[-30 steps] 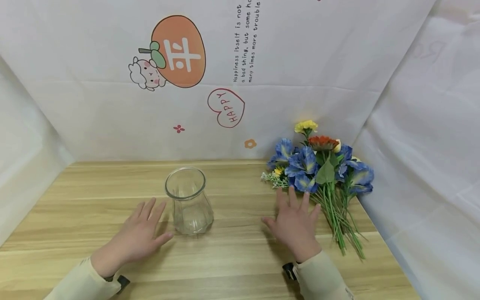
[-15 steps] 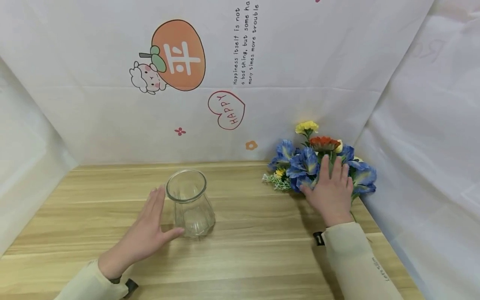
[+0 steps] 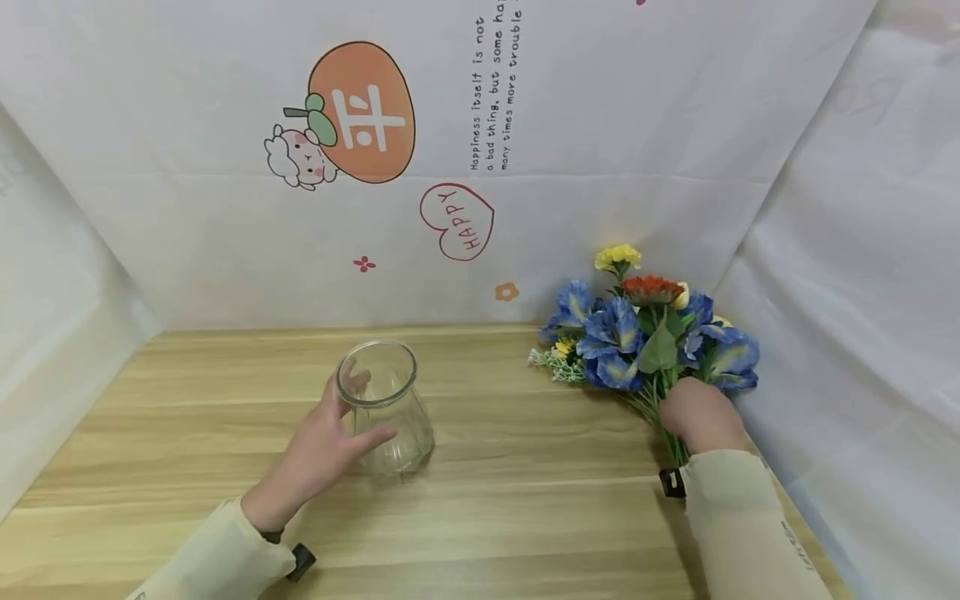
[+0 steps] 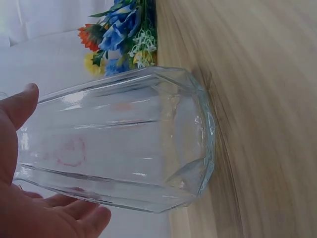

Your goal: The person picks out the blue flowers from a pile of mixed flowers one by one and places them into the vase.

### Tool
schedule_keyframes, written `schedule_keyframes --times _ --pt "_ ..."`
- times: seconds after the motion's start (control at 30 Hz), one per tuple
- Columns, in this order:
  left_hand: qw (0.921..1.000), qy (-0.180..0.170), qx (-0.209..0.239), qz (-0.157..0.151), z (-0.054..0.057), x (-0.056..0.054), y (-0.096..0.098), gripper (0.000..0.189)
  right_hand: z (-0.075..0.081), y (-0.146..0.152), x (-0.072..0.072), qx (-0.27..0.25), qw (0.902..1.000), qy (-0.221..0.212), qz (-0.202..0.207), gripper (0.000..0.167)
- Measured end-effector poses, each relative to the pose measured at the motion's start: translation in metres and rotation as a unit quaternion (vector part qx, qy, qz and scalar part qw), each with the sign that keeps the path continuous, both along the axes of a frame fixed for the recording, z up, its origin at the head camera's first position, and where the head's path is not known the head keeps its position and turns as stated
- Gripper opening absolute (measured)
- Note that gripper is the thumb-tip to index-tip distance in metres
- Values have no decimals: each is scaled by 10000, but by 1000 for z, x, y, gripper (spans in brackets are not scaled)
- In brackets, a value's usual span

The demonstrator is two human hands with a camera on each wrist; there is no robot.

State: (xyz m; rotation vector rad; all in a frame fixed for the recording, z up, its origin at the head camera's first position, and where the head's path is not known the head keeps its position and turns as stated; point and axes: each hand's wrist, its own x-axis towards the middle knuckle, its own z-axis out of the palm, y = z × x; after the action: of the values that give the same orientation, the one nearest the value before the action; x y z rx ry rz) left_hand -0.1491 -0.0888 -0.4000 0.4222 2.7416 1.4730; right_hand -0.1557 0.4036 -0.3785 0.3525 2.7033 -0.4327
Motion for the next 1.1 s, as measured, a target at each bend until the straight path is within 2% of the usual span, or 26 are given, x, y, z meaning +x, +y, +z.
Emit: schedule_keyframes --times 0.1,0.27,0.4,0.63,0.8,0.87,0.93,1.1 --pt "9999 -7 -64 -89 0 -2 3 98 -6 3 0 50 10000 84 0 29" --pt "9994 121 -314 -98 4 -3 5 79 -7 1 1 178 9983 552 17 20" --pt "9992 176 -330 -106 4 -2 5 78 -7 -2 -1 227 9966 791 83 19" --pt "9993 119 -348 -106 3 -1 5 81 -9 -5 0 -13 9926 1215 -76 30" --pt "9991 113 -381 -140 2 -1 6 79 -11 -3 0 -42 9879 1546 -75 23" --pt "9990 134 -411 -150 1 -1 6 79 -11 -2 0 -45 9861 1660 -88 25" --pt "9989 154 -425 -145 1 -1 6 80 -11 -1 0 -72 9847 1739 -122 30" --pt "9988 171 -424 -151 1 -1 7 80 -6 -2 1 -187 9784 2036 -312 30"
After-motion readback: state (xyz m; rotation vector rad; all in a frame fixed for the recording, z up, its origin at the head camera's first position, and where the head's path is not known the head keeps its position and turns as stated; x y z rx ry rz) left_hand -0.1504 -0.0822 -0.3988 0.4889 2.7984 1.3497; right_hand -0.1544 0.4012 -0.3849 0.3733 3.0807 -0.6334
